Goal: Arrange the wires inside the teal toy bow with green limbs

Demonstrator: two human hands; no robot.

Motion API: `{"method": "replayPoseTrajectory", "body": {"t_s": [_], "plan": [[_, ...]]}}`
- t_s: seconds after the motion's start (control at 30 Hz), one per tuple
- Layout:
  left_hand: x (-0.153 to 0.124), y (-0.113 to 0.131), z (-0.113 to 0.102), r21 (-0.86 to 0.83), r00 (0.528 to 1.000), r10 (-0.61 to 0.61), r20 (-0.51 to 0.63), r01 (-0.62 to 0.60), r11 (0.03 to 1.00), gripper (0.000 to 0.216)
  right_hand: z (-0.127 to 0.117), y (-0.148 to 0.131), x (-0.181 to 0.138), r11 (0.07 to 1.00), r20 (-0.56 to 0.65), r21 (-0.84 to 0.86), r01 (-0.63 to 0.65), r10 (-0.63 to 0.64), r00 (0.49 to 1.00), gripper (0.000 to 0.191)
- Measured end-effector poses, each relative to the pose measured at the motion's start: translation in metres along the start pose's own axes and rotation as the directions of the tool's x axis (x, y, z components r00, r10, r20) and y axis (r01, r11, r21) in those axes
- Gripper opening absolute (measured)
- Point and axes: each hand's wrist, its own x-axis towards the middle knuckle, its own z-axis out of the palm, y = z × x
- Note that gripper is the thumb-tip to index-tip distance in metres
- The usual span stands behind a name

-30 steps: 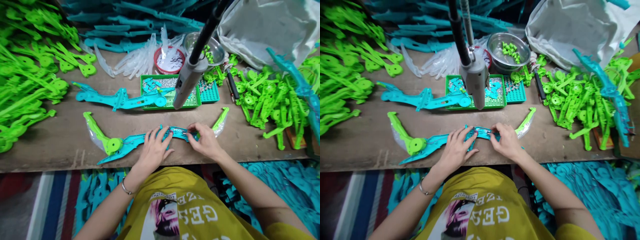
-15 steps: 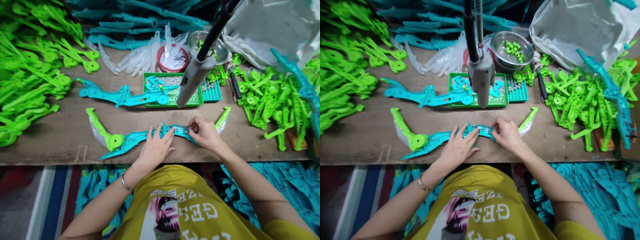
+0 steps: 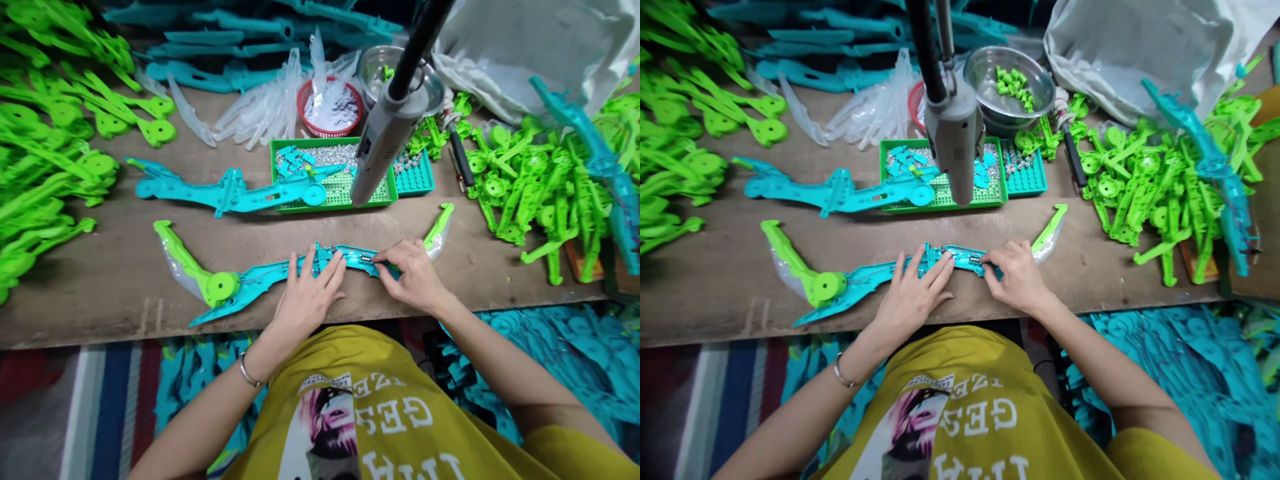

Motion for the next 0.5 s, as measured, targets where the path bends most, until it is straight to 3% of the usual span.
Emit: {"method": "replayPoseTrajectory", "body": {"t_s": [0.27,0.5], "plan": [[-0.001,0.000,0.002,0.001,1.000,0.001,-0.024,-0.001,1.000,0.058,0.006,0.002,-0.016,0.985,-0.164,-0.084,0.151,-0.163,0.973,0.011],[-0.001,0.001,0.004,0.000,0.999,0.003,-0.041,-0.003,1.000,0.057,0.009,0.009,-0.017,0.964,-0.146,-0.156,0.216,-0.238,0.960,0.011]]}}
